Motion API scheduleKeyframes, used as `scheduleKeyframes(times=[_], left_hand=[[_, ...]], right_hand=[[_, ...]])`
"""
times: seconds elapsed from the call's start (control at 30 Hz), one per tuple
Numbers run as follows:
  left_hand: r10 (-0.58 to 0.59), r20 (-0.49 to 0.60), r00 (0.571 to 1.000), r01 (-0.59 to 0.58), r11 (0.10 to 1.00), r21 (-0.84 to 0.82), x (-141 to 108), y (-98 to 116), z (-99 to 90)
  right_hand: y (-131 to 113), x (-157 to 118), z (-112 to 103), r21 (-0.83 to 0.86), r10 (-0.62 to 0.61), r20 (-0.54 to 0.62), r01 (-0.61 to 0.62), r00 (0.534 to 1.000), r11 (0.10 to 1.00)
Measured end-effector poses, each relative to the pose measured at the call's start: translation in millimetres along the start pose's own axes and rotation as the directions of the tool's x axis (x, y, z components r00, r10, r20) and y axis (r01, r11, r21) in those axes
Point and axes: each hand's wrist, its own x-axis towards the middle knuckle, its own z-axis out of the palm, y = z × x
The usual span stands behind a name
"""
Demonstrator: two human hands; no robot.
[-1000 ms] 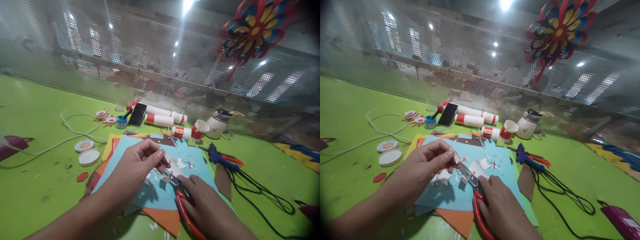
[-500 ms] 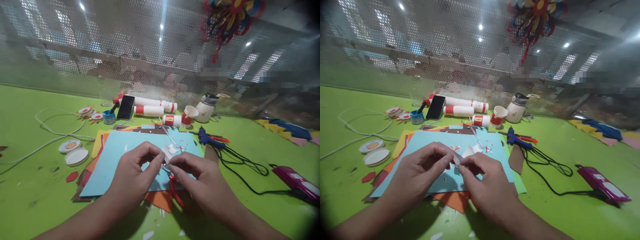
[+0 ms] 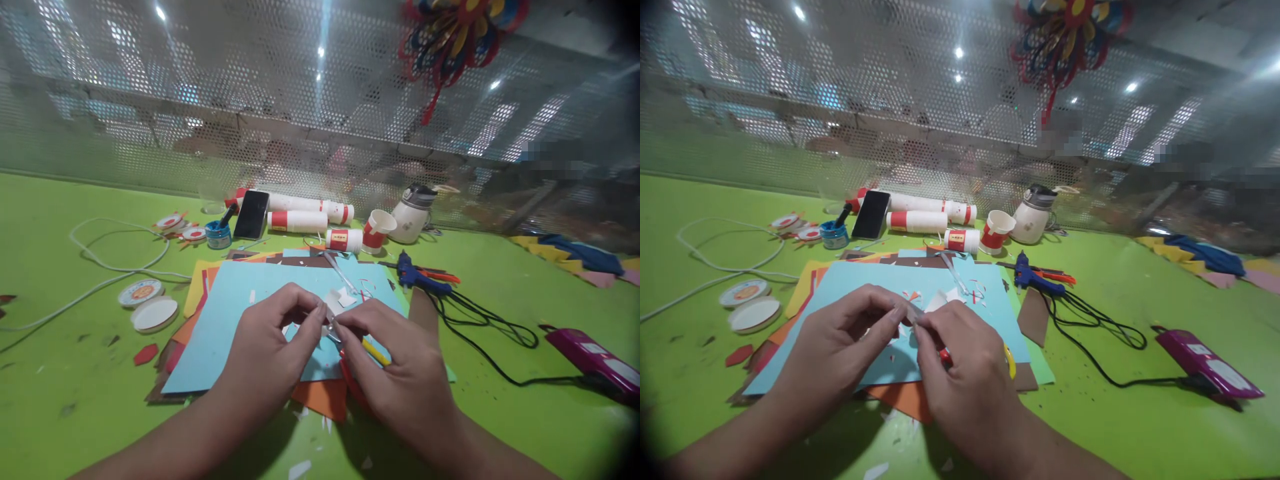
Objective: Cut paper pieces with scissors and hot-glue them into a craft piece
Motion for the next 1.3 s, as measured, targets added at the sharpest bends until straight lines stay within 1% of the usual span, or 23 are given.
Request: scheduleKeyframes(times=[0.13,0.3,0.37,0.47,0.53,0.63,0.73,0.8,0.93,1.07,1.17,1.3], left_hand=[[0.053,-0.001,0.999,-0.052,0.996,0.071,-2,-1,0.7],[0.160,-0.019,0.987,-0.154,0.970,0.186,-4,-2,3.1],[0.177,-0.020,0.984,-0.170,0.965,0.200,-4,-3,3.8],[0.173,-0.018,0.985,-0.167,0.967,0.191,-4,-4,4.3],[0.132,-0.017,0.991,-0.128,0.981,0.148,-4,-2,4.0],[-0.024,0.004,1.000,0.024,1.000,0.005,0,1,2.1],[-0.183,0.046,0.982,0.187,0.973,-0.134,5,3,-0.9],[-0.229,0.067,0.971,0.237,0.953,-0.186,8,2,-2.7],[-0.250,0.088,0.964,0.264,0.930,-0.255,10,-3,-4.3],[-0.237,0.120,0.964,0.261,0.928,-0.267,10,-7,-4.1],[-0.247,0.140,0.959,0.277,0.922,-0.270,10,-7,-3.9],[-0.253,0.158,0.954,0.291,0.911,-0.294,10,-7,-4.5]], right_hand=[[2,0,2,-0.004,-0.005,0.010,0.005,1.000,1.000],[1,-1,3,-0.049,-0.025,0.005,0.025,1.000,0.998],[1,-1,3,-0.076,-0.029,0.006,0.029,1.000,0.997],[1,0,3,-0.096,-0.029,0.008,0.030,1.000,0.995],[1,0,3,-0.094,-0.018,0.006,0.019,1.000,0.995],[2,1,4,-0.073,0.023,-0.002,-0.023,1.000,0.997],[4,0,3,-0.033,0.087,-0.008,-0.088,0.996,0.996],[6,0,2,-0.012,0.145,0.008,-0.145,0.989,0.989],[6,1,0,0.037,0.258,0.065,-0.261,0.964,0.965],[4,4,-2,0.215,0.353,0.162,-0.382,0.922,0.899],[2,5,-3,0.329,0.382,0.225,-0.439,0.896,0.836],[2,7,-3,0.383,0.406,0.257,-0.478,0.877,0.791]])
